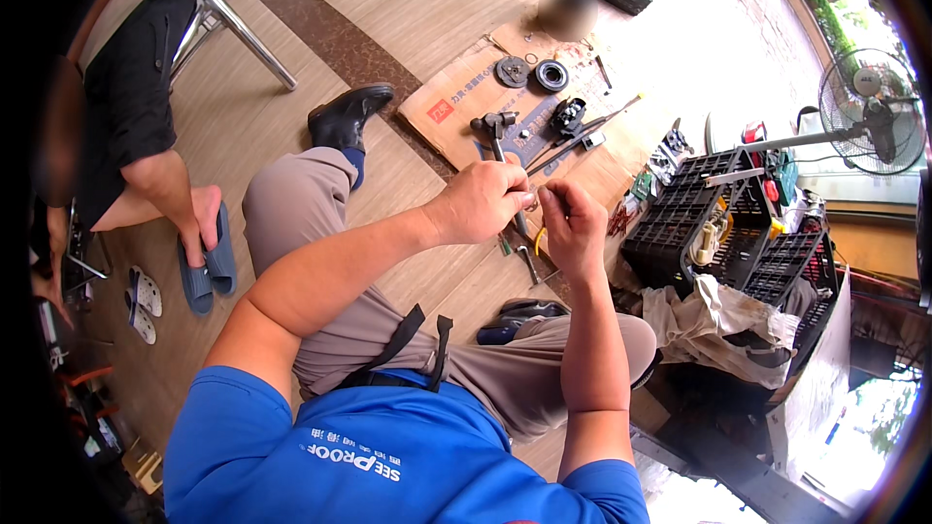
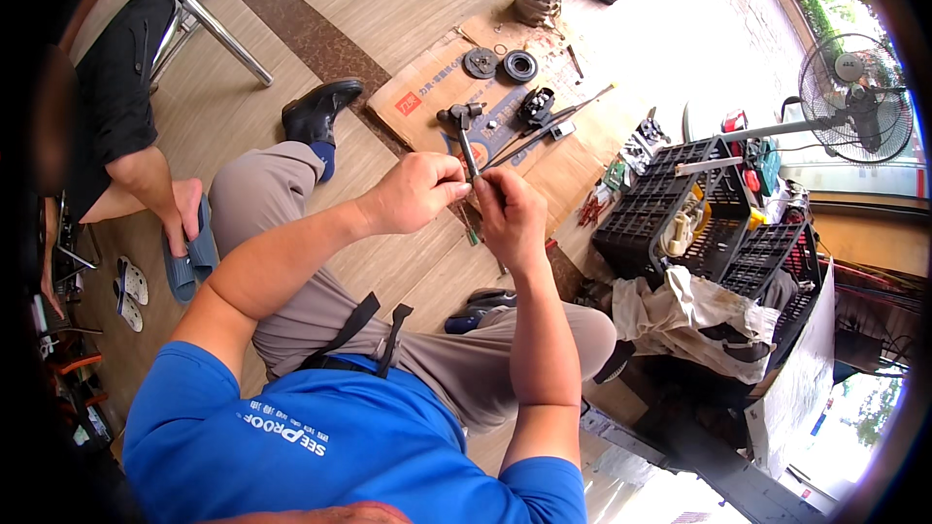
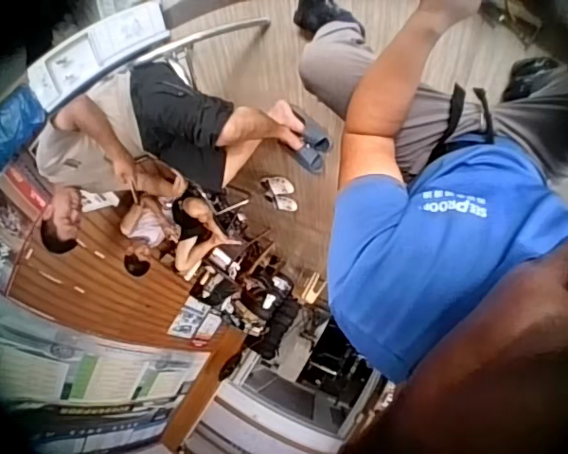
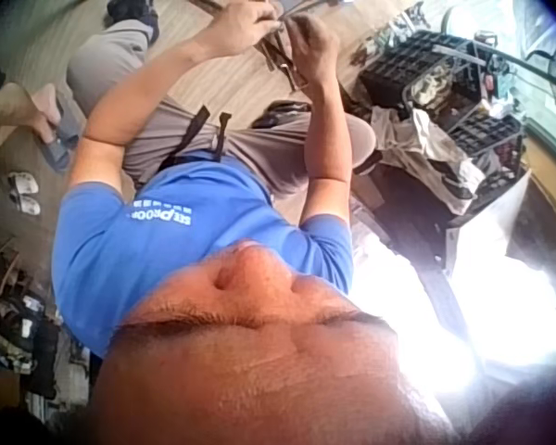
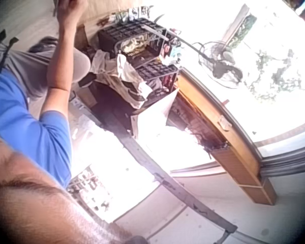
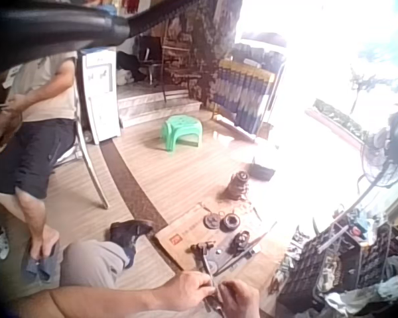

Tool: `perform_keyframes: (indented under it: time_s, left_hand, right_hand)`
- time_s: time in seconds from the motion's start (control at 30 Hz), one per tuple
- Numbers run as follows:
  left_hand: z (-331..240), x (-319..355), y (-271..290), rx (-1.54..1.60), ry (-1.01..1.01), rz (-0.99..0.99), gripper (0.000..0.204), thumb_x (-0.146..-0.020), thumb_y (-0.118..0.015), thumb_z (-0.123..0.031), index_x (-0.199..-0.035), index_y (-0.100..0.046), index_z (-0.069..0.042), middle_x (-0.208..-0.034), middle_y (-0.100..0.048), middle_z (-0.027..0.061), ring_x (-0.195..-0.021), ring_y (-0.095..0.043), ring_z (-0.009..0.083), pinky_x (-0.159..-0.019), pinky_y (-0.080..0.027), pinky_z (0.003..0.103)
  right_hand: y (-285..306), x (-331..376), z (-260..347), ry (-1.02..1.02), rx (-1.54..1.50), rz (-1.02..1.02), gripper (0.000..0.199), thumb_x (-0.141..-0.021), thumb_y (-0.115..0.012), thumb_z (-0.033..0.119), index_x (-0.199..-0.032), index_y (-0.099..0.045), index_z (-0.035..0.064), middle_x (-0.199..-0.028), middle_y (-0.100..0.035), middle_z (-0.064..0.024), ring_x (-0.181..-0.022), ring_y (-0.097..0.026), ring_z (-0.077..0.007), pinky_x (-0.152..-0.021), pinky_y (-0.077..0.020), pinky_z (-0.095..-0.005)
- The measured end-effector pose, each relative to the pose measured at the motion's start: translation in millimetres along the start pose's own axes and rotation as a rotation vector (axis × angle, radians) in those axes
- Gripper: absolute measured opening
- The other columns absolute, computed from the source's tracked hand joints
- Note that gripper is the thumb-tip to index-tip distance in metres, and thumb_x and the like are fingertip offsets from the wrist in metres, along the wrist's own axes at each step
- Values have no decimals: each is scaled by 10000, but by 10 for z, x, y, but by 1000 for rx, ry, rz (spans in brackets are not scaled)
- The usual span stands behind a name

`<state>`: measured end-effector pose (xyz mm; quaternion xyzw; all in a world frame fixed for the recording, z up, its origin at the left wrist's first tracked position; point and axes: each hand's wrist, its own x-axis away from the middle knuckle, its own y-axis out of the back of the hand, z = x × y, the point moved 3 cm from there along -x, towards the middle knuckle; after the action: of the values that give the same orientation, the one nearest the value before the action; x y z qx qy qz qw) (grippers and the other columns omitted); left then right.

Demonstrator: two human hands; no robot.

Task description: The person assembles a small mechanical component by sliding a metallic rod through a circular fitting and securing it by hand.

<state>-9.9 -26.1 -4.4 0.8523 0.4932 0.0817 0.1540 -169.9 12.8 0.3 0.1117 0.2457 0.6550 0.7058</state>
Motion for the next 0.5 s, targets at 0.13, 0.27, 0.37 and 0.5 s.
perform_keyframes:
  time_s: [0.13, 0.27, 0.37, 0.5]
  left_hand:
    - [88, -23, -14, 85, 51, 36, 179, -894, -646, -144, -846, -647, 28, -818, -622, 155, -748, -637, 290, -691, -484, 383]
    - [204, -29, -36, 262, 151, 99, 187, -899, -649, -140, -845, -650, 39, -801, -617, 122, -739, -619, 211, -684, -477, 352]
    - [206, -26, -46, 347, 163, 114, 184, -901, -648, -131, -839, -652, 43, -803, -615, 91, -748, -597, 163, -683, -475, 329]
    - [115, -24, -39, 312, 238, 189, 139, -946, -602, -97, -827, -620, -27, -742, -585, -26, -681, -498, 50, -625, -427, 232]
  right_hand:
    - [-42, 15, -113, -99, -82, 2, 58, -900, -658, 71, -898, -647, 14, -649, -555, -27, -582, -490, -82, -538, -418, -251]
    - [-101, 30, -121, -109, -226, 8, 66, -920, -642, 70, -907, -638, 5, -655, -543, 2, -599, -466, -66, -544, -404, -242]
    - [-94, 53, -170, -153, -259, -9, 66, -926, -635, 66, -912, -633, 2, -659, -547, 6, -607, -470, -66, -552, -407, -241]
    - [-60, 42, -101, -90, -169, -17, 63, -922, -639, 65, -911, -633, 3, -660, -548, 3, -611, -475, -68, -558, -415, -241]
